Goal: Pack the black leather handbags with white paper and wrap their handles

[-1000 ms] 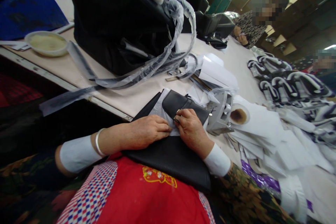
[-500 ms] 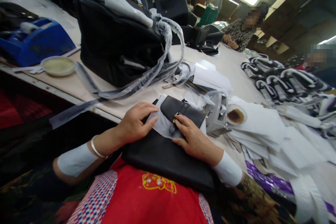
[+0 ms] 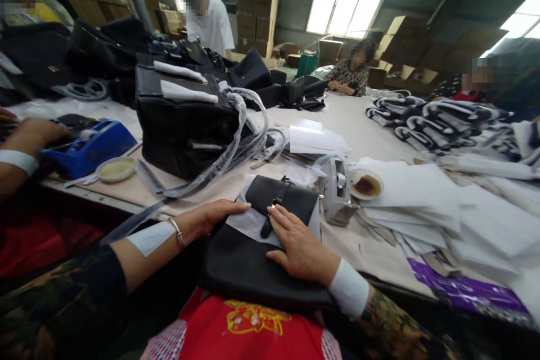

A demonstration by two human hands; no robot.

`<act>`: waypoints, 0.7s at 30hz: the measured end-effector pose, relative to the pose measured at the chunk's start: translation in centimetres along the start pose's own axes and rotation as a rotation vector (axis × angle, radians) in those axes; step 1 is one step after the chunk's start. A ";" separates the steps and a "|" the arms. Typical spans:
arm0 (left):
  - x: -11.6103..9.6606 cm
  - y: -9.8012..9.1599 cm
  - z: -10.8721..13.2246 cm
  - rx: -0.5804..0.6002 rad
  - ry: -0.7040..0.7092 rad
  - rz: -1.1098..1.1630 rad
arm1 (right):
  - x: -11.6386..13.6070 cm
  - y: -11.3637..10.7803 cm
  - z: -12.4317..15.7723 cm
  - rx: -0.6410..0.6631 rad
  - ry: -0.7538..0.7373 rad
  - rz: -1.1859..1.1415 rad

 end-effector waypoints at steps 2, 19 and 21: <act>-0.1 0.6 0.0 0.032 0.026 -0.009 | 0.2 -0.1 0.5 -0.030 -0.003 -0.015; -0.5 3.6 2.9 0.072 0.302 -0.171 | 0.7 -0.8 3.6 -0.254 -0.034 -0.047; -0.4 3.3 2.8 0.050 0.321 -0.168 | 0.5 -1.2 3.4 -0.270 -0.048 -0.080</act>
Point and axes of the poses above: each hand's wrist, its own z-axis away from the middle knuckle, its own y-axis out of the palm, x = y × z, the point moved 9 cm from there along -z, towards the middle knuckle, and after that the axes turned 13 degrees about z, right-handed, at the moved point
